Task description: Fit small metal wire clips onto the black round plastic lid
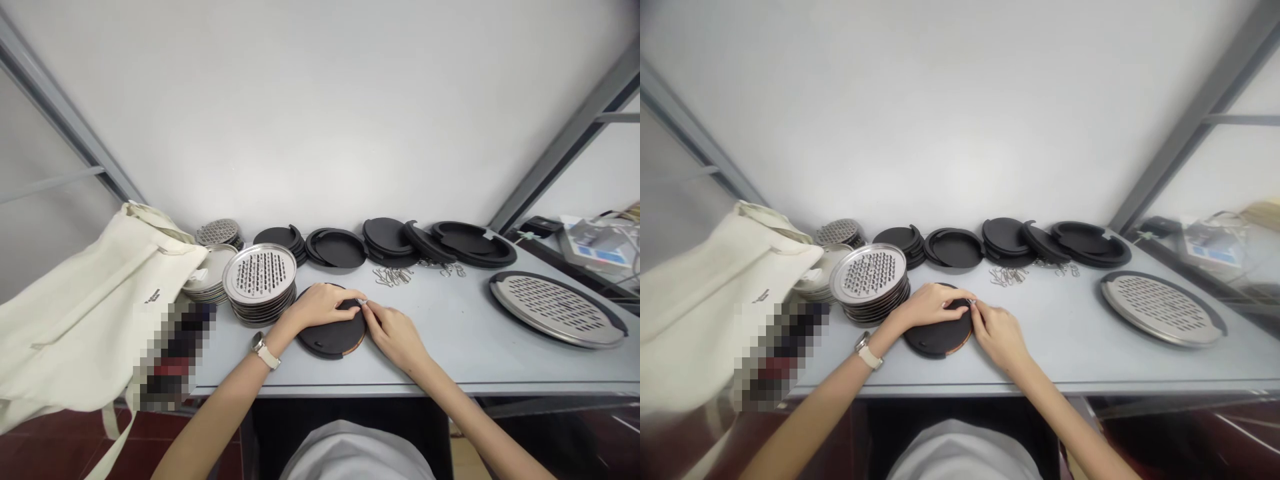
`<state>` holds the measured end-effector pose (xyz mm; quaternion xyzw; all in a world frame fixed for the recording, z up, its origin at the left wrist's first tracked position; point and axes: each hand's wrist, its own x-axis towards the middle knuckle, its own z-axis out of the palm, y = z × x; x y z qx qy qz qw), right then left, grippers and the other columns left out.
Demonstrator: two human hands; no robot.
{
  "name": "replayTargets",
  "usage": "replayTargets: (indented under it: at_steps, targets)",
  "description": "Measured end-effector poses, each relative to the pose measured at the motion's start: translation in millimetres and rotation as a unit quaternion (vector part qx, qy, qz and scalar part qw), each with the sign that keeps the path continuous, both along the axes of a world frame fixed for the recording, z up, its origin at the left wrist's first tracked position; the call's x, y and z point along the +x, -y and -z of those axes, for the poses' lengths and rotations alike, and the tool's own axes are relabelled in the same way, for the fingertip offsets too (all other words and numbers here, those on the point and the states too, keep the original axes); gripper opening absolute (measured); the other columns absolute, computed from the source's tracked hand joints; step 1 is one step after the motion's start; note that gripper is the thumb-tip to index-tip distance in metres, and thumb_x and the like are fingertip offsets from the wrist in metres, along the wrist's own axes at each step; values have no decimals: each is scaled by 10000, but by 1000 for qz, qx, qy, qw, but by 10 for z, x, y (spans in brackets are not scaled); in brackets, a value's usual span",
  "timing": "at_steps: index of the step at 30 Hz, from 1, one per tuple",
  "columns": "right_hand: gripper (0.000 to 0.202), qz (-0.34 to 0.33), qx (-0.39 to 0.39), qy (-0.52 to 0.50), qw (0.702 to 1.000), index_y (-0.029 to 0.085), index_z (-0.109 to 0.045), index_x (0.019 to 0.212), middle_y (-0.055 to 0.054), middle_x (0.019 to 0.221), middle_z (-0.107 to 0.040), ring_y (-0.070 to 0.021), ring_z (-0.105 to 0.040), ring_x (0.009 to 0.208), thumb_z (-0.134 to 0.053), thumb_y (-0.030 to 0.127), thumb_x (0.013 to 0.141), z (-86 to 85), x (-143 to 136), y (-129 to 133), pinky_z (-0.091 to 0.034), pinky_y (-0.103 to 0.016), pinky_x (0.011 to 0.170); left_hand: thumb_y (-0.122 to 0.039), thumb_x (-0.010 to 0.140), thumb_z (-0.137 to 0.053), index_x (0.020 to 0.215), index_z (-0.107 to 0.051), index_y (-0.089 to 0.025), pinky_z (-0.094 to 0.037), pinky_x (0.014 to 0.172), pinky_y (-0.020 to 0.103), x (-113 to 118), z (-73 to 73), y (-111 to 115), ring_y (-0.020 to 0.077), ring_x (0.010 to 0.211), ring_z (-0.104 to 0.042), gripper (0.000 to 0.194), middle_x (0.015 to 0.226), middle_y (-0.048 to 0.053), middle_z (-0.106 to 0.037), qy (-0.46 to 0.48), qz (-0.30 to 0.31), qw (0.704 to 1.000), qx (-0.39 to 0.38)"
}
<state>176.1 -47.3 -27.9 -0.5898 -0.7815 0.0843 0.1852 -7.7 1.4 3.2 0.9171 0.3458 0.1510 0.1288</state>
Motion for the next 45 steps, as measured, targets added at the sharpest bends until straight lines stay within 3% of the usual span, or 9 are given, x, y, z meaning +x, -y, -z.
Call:
replayTargets:
  at_steps: [3, 18, 25, 30, 45]
  targets:
    - [373, -4, 2, 2, 1000, 200, -609, 893, -46, 728, -696, -189, -654, 666, -264, 301, 992, 7, 5, -3, -330, -255, 585, -330, 885, -527, 1191, -593, -295, -411, 721, 227, 1, 12, -8, 152, 787, -630, 315, 960, -9, -693, 5, 5, 1000, 2]
    - [366, 2, 18, 30, 999, 185, -616, 857, -54, 721, -703, -180, -643, 644, -285, 273, 985, 14, -10, 2, -311, -261, 573, -339, 883, -532, 1112, -639, -271, -391, 692, 208, 1, 38, -32, 132, 759, -616, 261, 878, -23, -690, 2, 5, 1000, -5]
    - [350, 21, 0, 22, 1000, 197, -616, 865, -46, 711, -703, -185, -646, 638, -302, 299, 981, -16, -10, 9, -297, -252, 551, -327, 898, -512, 1212, -594, -293, -409, 745, 216, -5, 32, -16, 154, 878, -631, 326, 1044, -2, -687, 12, 13, 1000, -3]
    - [326, 19, -1, 16, 1000, 198, -610, 870, -40, 706, -699, -184, -649, 638, -318, 299, 974, -2, -3, 3, -299, -248, 550, -318, 873, -549, 1246, -572, -296, -393, 664, 214, 0, 21, -11, 145, 747, -623, 374, 884, -6, -697, -3, -7, 1000, -2]
    - [381, 6, 19, 17, 1000, 188, -640, 961, -60, 762, -719, -187, -661, 663, -272, 282, 991, 32, -9, -4, -334, -263, 583, -336, 864, -565, 1165, -617, -298, -350, 626, 203, 13, 8, -22, 110, 676, -573, 308, 729, -46, -611, -4, -12, 1000, -15]
